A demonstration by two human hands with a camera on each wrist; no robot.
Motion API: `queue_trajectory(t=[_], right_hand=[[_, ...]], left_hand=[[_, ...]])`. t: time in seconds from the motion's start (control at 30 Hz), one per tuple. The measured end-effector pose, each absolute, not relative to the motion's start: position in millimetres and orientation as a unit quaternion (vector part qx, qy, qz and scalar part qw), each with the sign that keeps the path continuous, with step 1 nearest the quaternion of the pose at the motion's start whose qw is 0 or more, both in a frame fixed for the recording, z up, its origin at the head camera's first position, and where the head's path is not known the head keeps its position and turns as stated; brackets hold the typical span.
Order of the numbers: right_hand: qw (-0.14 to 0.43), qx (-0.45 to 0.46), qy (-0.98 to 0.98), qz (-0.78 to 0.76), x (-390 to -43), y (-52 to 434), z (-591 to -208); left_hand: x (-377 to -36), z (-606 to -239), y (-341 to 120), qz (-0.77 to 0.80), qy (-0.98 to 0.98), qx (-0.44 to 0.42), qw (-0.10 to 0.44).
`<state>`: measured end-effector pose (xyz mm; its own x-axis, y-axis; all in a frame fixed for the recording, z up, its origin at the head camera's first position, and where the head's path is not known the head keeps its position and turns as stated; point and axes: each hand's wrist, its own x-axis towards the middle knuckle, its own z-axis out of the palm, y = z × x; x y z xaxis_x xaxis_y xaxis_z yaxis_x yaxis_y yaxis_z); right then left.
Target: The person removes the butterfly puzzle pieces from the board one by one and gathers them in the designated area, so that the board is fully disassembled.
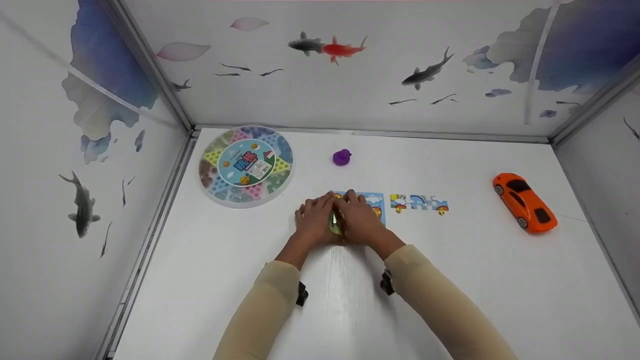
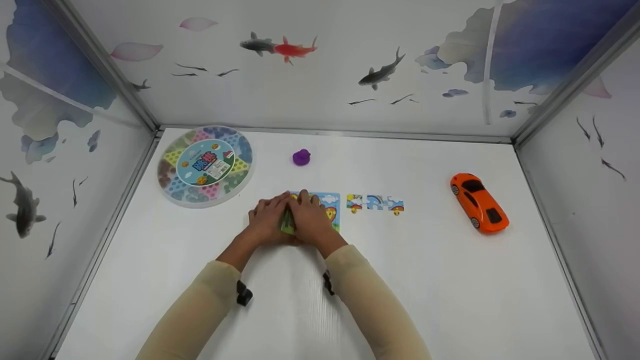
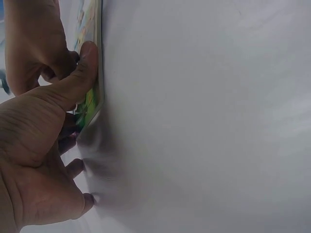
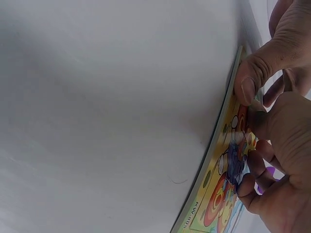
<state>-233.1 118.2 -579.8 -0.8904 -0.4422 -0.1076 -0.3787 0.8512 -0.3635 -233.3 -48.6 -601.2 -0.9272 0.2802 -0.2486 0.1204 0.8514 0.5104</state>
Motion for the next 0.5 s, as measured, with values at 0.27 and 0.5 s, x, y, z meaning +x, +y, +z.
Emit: queue_trajectory(t=[0.27,0.5], right_hand=[[0.061,-0.233,0.953,-0.186,-233,121,-584],[0.066,-0.230,0.956,-0.171,-230,120,-584]], left_hand=[[-233,-598,-49,0.253,0.949,0.108,0.154],[-223,-581,-49,0.240,0.951,0.108,0.163]])
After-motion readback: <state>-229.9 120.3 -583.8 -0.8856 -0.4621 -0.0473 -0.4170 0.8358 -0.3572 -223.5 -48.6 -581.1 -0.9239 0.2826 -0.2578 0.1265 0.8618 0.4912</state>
